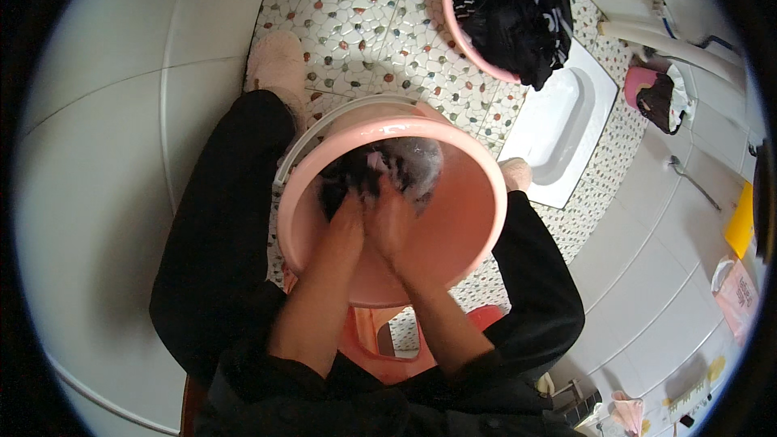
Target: The person sits on a small stool and hand-washes a dark garment in a pink basin filled with soapy water. They repeatedly scrub, squeeze, and rinse the fabric by hand, occasionally lifting it to wring out excess water.
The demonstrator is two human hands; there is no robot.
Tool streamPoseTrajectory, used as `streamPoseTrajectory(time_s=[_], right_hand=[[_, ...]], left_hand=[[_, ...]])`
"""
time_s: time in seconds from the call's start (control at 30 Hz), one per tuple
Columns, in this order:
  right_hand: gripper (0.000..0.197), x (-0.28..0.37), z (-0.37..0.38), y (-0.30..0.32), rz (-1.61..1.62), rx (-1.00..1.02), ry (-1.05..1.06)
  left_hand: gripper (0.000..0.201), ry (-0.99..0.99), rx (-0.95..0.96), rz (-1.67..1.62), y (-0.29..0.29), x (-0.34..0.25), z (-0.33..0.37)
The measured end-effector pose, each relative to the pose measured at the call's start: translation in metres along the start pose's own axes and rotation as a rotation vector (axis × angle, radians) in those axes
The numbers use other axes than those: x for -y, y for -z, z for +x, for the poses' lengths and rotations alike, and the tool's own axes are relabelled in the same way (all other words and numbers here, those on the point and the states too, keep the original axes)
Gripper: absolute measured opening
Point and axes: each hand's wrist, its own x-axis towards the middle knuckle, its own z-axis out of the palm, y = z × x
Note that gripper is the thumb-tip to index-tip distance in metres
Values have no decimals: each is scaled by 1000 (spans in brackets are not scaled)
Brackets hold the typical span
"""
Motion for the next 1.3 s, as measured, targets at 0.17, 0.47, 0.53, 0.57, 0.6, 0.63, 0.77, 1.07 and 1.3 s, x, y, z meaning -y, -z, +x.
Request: streamPoseTrajectory(time_s=[0.17,0.47,0.53,0.57,0.6,0.63,0.77,1.07,1.3], right_hand=[[37,-94,89,-36,-138,88,-285],[37,-149,10,-29,123,-143,-276],[36,-62,-22,2,372,-16,-337],[35,-40,-25,9,431,-16,-381],[34,-21,-27,15,487,-23,-430],[36,-10,-26,12,336,-70,-328],[42,-20,14,-13,3,-62,-285],[45,-171,95,-27,66,-160,-283],[52,-116,21,-39,1197,-96,-883]], left_hand=[[36,154,28,-185,-26,12,18],[25,-113,-142,-243,-54,-18,16],[30,-122,-231,-257,-43,-27,7],[32,-96,-257,-246,-48,-25,8],[32,-114,-123,-243,-53,-17,4],[30,-32,84,-203,-52,-19,6],[27,-90,-40,-74,-26,-14,15],[33,-111,-203,-165,-73,1,22],[27,-154,-228,-241,-57,-14,16]])
